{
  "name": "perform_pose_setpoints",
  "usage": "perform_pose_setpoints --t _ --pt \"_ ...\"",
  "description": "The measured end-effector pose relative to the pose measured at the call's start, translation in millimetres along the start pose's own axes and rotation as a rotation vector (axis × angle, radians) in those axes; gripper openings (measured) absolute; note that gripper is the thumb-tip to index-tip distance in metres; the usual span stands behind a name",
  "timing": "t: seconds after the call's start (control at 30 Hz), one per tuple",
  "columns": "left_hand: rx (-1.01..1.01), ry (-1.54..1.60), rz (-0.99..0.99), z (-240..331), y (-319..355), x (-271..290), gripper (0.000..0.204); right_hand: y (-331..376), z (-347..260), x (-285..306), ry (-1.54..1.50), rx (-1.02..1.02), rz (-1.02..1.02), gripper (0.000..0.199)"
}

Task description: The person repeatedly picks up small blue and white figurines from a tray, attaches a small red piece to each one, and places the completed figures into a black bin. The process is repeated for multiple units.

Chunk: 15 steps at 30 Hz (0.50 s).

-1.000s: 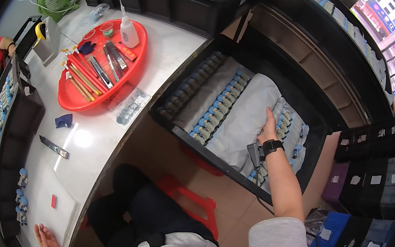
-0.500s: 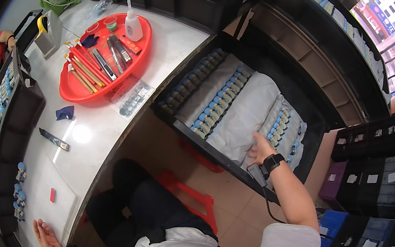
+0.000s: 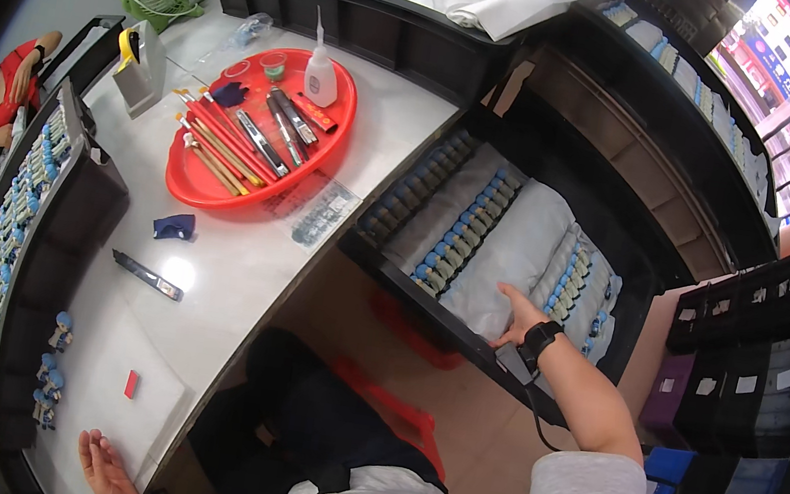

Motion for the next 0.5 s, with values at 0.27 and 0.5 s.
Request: perform_pose_setpoints --t 0.27,0.5 --pt "0.029 -0.050 0.005 -10 2 12 0.023 16 5 -7 0.071 -0.066 0.188 0.092" --pt "0.035 -0.018 -0.063 4 -4 -13 0.015 1 -12 -33 0.592 -0.013 0.149 0.096"
Point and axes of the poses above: each hand's wrist, its own y-axis away from the middle knuckle, its own x-axis out of the back of the hand, z = x × y, the point moved 6 cm from there along -y, towards the middle knuckle, and after that the axes turned 10 degrees about -z, right-handed, at the moved point
